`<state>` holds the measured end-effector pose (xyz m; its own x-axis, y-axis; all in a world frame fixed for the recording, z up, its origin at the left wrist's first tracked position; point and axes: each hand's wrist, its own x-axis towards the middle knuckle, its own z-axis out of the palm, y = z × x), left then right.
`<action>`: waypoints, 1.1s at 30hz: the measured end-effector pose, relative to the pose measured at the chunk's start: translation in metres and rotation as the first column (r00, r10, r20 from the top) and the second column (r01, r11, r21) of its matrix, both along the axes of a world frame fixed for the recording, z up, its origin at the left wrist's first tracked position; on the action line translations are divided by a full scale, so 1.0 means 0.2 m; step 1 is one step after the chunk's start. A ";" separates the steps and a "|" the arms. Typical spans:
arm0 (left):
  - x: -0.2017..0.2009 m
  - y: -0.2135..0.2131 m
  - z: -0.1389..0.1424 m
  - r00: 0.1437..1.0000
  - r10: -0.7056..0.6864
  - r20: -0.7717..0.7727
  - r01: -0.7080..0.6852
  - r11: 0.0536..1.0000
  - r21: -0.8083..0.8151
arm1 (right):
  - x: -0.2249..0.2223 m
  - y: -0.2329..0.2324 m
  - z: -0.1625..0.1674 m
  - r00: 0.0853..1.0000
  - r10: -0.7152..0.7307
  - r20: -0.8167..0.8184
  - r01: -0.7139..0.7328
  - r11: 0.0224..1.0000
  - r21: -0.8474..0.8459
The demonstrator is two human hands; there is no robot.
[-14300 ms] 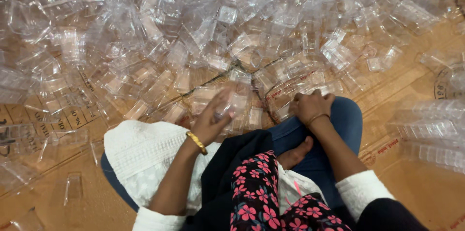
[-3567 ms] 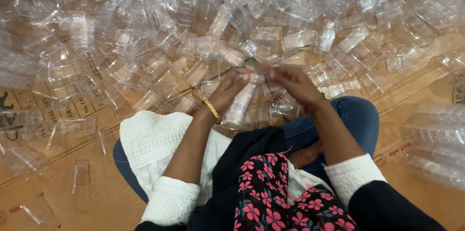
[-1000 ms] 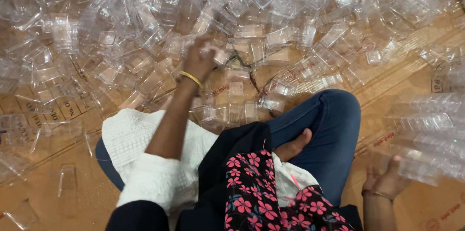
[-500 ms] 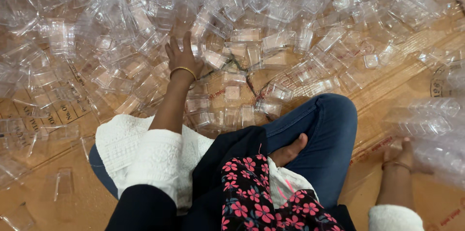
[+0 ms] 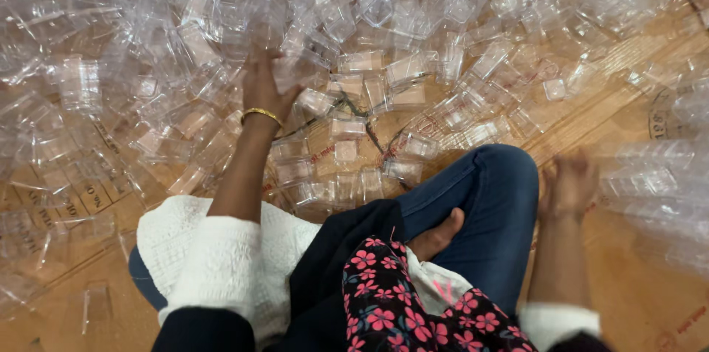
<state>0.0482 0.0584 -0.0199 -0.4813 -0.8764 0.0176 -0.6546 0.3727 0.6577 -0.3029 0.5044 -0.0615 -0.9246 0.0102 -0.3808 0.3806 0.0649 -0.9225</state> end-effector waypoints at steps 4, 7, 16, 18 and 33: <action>0.03 0.19 0.19 0.989 0.002 -0.146 0.038 0.960 0.276 | -0.36 -0.35 0.09 0.983 0.176 0.046 -0.180 0.979 0.094; 0.18 0.37 0.23 0.960 -0.066 -0.274 0.162 0.925 0.345 | -0.47 -0.53 0.06 0.877 0.473 0.083 -0.463 0.879 -0.114; 0.21 0.53 -0.13 0.858 0.044 -0.511 0.326 0.722 0.610 | 0.05 -0.89 0.07 0.504 0.864 -0.018 -0.862 0.502 -0.068; 0.18 0.52 -0.21 0.887 -0.021 -0.461 0.296 0.792 0.534 | 0.16 -0.90 0.15 0.593 0.793 -0.138 -0.786 0.607 0.114; 0.15 0.53 -0.10 0.946 0.211 -0.247 -0.040 0.830 0.556 | 0.87 -0.71 0.13 0.187 0.862 -0.471 -0.699 0.454 0.553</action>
<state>0.0780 0.1638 -0.0390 -0.4145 -0.8382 -0.3545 -0.4223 -0.1679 0.8908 -0.1294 0.3625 -0.0349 -0.4429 -0.8785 0.1791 -0.6106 0.1493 -0.7777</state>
